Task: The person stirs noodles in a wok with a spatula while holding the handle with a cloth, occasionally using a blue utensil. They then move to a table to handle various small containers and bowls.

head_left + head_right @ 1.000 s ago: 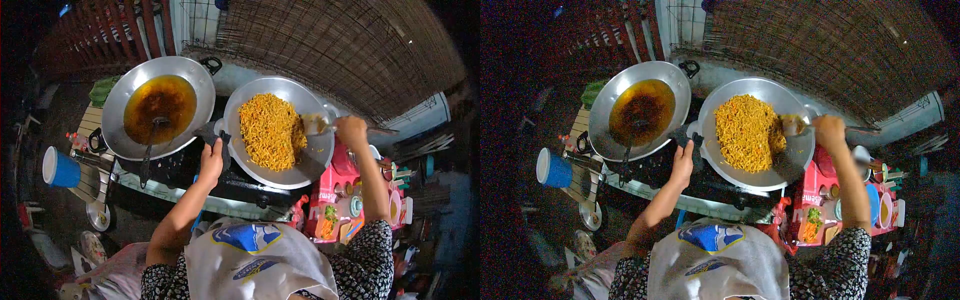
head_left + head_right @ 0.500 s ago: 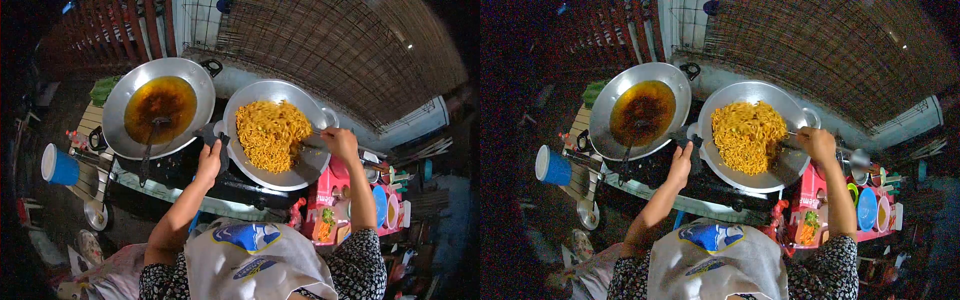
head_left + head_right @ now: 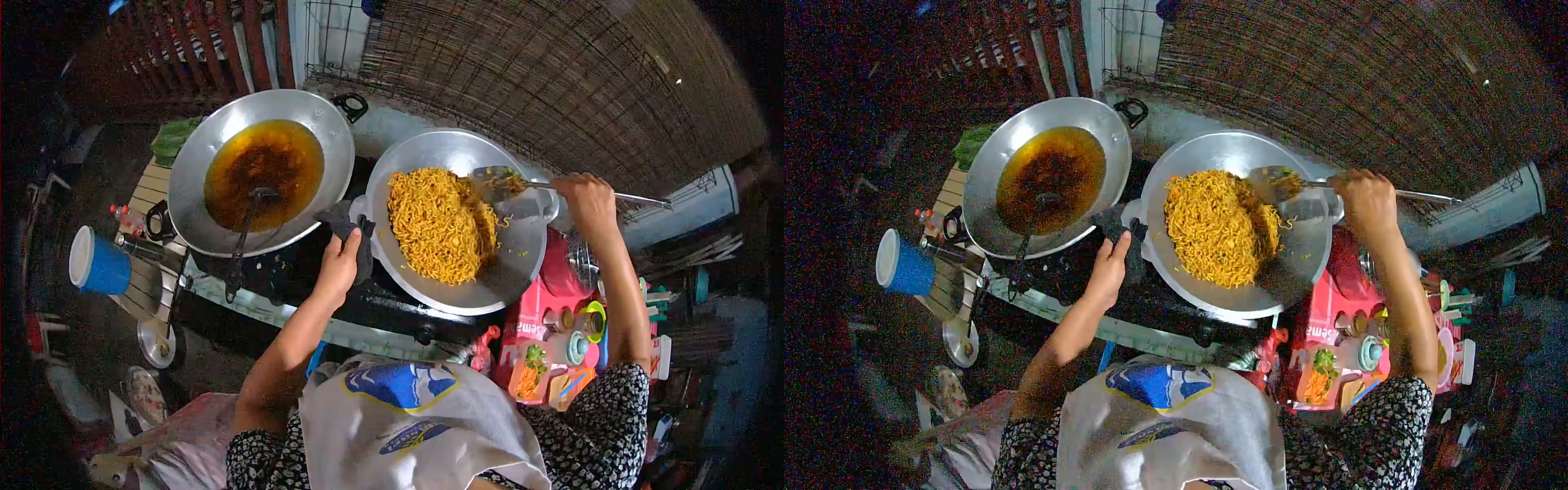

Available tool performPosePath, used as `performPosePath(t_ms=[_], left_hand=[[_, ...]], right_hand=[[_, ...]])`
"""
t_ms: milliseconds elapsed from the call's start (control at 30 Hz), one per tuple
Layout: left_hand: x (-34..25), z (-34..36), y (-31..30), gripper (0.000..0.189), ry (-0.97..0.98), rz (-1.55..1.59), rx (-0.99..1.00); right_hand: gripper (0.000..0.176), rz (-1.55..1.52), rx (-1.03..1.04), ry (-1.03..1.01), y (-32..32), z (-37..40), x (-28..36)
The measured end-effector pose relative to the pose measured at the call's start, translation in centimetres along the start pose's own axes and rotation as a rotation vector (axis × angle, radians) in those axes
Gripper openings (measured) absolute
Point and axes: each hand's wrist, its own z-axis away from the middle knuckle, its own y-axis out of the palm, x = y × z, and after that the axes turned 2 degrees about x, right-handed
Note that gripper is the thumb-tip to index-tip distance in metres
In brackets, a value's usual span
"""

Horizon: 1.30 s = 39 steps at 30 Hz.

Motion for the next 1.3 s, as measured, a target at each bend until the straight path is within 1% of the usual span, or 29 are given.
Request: performPosePath(t_ms=[33, 100, 133, 200, 233, 267, 300, 367, 400, 467, 500, 600, 667, 700, 767, 833, 867, 900, 933, 967, 1000, 1033, 1067, 1100, 1133, 1167, 1200, 1267, 1300], left_hand=[[0.1, -0.1, 0.0, 0.039, 0.002, 0.002, -0.009], [0.7, -0.6, 0.1, 0.04, 0.019, 0.032, 0.016], [1.3, -1.0, 0.0, 0.04, 0.052, 0.041, 0.028], [1.2, -0.9, 0.1, 0.04, 0.04, 0.023, -0.01], [1.1, -0.7, 0.3, 0.04, 0.025, 0.01, -0.039], [1.1, -0.6, 0.3, 0.04, 0.023, 0.007, -0.042], [1.1, -0.6, 0.4, 0.04, 0.01, 0.008, -0.048], [1.1, -0.8, 0.2, 0.04, 0.0, 0.006, -0.048], [1.3, -1.0, -0.1, 0.04, -0.024, 0.062, 0.005], [2.0, -1.4, -0.4, 0.04, -0.053, 0.122, 0.065], [2.4, -1.7, -0.5, 0.04, -0.034, 0.112, 0.05], [2.3, -1.8, -0.2, 0.041, 0.009, 0.077, 0.032], [2.4, -1.9, -0.2, 0.041, 0.034, 0.044, 0.028], [2.5, -2.0, -0.4, 0.042, 0.038, 0.069, 0.05], [2.4, -1.9, -0.1, 0.044, 0.04, 0.101, 0.079], [1.3, -1.2, 0.2, 0.045, -0.065, 0.033, -0.041], [3.6, -2.9, -0.6, 0.073, -0.06, 0.11, 0.052], [3.4, -2.7, -0.5, 0.073, -0.06, 0.109, 0.056], [3.1, -2.5, -0.2, 0.059, -0.001, 0.114, 0.054], [2.7, -2.1, 0.0, 0.046, 0.058, 0.118, 0.052], [2.0, -1.5, 0.2, 0.046, 0.055, 0.117, 0.053], [1.0, -0.7, 0.3, 0.06, -0.002, 0.173, 0.081], [0.6, -0.4, 0.4, 0.076, -0.058, 0.23, 0.106], [1.0, -0.6, 0.5, 0.076, -0.058, 0.234, 0.101], [1.9, -1.1, 0.5, 0.058, -0.037, 0.252, 0.071], [2.5, -1.3, 0.5, 0.041, -0.019, 0.267, 0.044], [2.6, -1.2, 0.6, 0.04, -0.029, 0.214, 0.011], [2.6, -1.2, 0.8, 0.04, 0.004, 0.214, 0.027], [2.5, -1.2, 0.6, 0.041, 0.037, 0.212, 0.045]], right_hand=[[0.018, -0.003, -0.006, -0.006, 1.2, -0.7, -0.4], [0.014, 0.104, 0.254, 0.107, 3.8, -2.4, -1.2], [0.013, 0.053, 0.3, 0.099, 7.4, -3.1, -2.1], [0.016, -0.165, 0.298, 0.057, 9.9, -4.4, 0.4], [0.019, -0.293, 0.376, 0.111, 11.2, -4.8, 2.3], [0.018, -0.641, 0.263, 0.038, 13.6, -4.4, 3.6], [0.019, -0.834, 0.266, 0.023, 14.5, -4.3, 4.7], [0.018, -1.101, 0.269, 0.038, 18.8, -3.9, 4.6], [0.018, -1.103, 0.269, 0.041, 17.9, -3.7, 4.1], [0.019, -1.043, 0.432, 0.184, 12.9, -3.2, 2.4], [0.019, -1.042, 0.43, 0.19, 11.4, -3.0, 1.5], [0.018, -0.842, 0.373, 0.152, 6.2, -1.9, -0.6], [0.014, -0.595, 0.258, 0.135, 2.5, -1.1, -0.1], [0.014, -0.595, 0.259, 0.142, 1.9, -0.7, -0.3], [0.017, -0.322, 0.186, 0.07, 0.9, 0.0, -0.8], [0.018, -0.245, 0.259, 0.096, -0.6, 0.1, -1.5], [0.019, -0.169, 0.322, 0.119, -1.3, 0.0, -1.9], [0.02, -0.093, 0.385, 0.142, -1.8, 0.0, -2.2], [0.019, 0.042, 0.358, 0.067, -2.0, 0.1, -2.5], [0.019, 0.042, 0.36, 0.067, -1.3, 0.4, -3.2], [0.015, 0.078, 0.341, 0.042, 0.1, 0.8, -4.0], [0.015, 0.116, 0.323, 0.016, 1.2, 1.0, -4.2], [0.015, 0.12, 0.419, 0.01, 2.1, 1.1, -3.8], [0.016, 0.124, 0.511, 0.001, 3.1, 1.1, -2.9], [0.016, 0.032, 0.518, -0.022, 5.0, 1.3, -1.4], [0.018, -0.206, 0.462, 0.027, 7.7, 2.0, -0.1], [0.02, -0.373, 0.534, 0.159, 10.1, 2.1, 2.0], [0.021, -0.726, 0.383, 0.196, 11.6, 2.3, 5.6], [0.02, -0.894, 0.348, 0.272, 12.3, 2.4, 6.6]])
